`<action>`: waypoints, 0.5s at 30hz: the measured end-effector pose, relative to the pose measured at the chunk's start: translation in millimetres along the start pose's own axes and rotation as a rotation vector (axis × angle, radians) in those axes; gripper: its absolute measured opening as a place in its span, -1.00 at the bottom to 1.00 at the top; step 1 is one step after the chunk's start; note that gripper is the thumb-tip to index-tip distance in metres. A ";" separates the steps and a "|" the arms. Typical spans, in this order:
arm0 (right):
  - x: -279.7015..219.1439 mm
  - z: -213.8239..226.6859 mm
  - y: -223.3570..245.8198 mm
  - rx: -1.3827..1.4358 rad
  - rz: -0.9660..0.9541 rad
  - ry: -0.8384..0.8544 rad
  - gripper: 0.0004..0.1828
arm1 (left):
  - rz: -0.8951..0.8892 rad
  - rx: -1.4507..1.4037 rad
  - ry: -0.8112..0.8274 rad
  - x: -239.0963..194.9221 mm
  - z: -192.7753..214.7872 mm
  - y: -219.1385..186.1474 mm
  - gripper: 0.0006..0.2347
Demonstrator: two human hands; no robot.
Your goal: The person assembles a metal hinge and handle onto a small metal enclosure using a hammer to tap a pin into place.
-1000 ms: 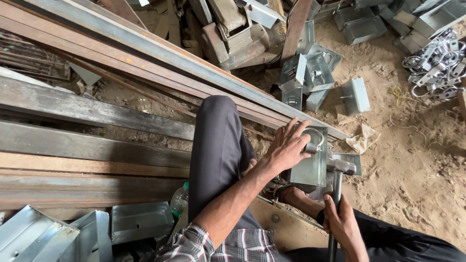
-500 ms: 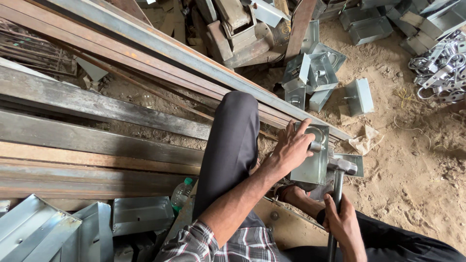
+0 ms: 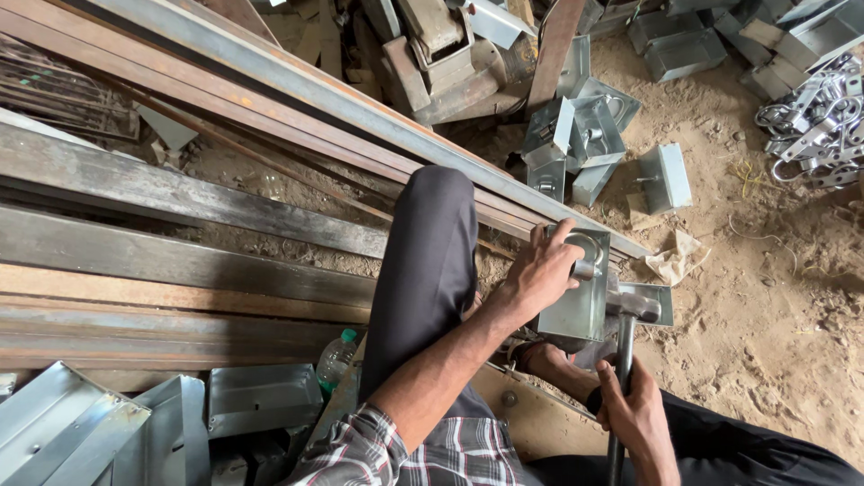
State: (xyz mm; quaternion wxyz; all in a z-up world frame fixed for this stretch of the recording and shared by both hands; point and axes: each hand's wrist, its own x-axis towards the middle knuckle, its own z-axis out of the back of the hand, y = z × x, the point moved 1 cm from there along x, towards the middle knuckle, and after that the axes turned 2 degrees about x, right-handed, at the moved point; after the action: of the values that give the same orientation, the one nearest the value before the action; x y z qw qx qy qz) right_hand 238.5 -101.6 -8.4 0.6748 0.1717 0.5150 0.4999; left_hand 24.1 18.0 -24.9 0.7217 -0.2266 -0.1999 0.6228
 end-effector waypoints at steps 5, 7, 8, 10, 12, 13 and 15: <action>1.1 -2.1 -0.3 0.072 0.022 0.008 -0.63 | -0.048 -0.006 0.007 -1.8 18.7 -0.1 -0.60; 0.9 -2.6 -0.1 0.086 0.005 0.007 -0.64 | -0.049 -0.050 0.043 -3.7 22.6 4.2 -0.60; 0.7 -3.1 0.8 0.099 -0.013 0.010 -0.66 | -0.049 -0.049 0.042 -3.8 23.3 6.2 -0.60; -1.4 -4.4 3.3 0.131 -0.015 0.012 -0.66 | -0.119 -0.027 0.000 -5.4 23.1 9.5 -0.58; -2.6 -4.1 6.8 0.161 -0.018 0.013 -0.66 | -0.132 -0.049 -0.013 -6.2 21.2 12.2 -0.59; -3.2 -4.3 8.3 0.141 -0.039 0.012 -0.66 | -0.145 -0.071 -0.027 -6.4 20.4 13.4 -0.60; -3.1 -4.3 10.9 0.118 -0.061 0.009 -0.66 | -0.143 -0.091 -0.021 -6.9 19.3 16.1 -0.60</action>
State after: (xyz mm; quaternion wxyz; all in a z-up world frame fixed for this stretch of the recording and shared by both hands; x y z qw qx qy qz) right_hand 229.5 -100.7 -0.5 0.6760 0.1934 0.5516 0.4487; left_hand -0.9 14.7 -18.4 0.7511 -0.2377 -0.2513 0.5623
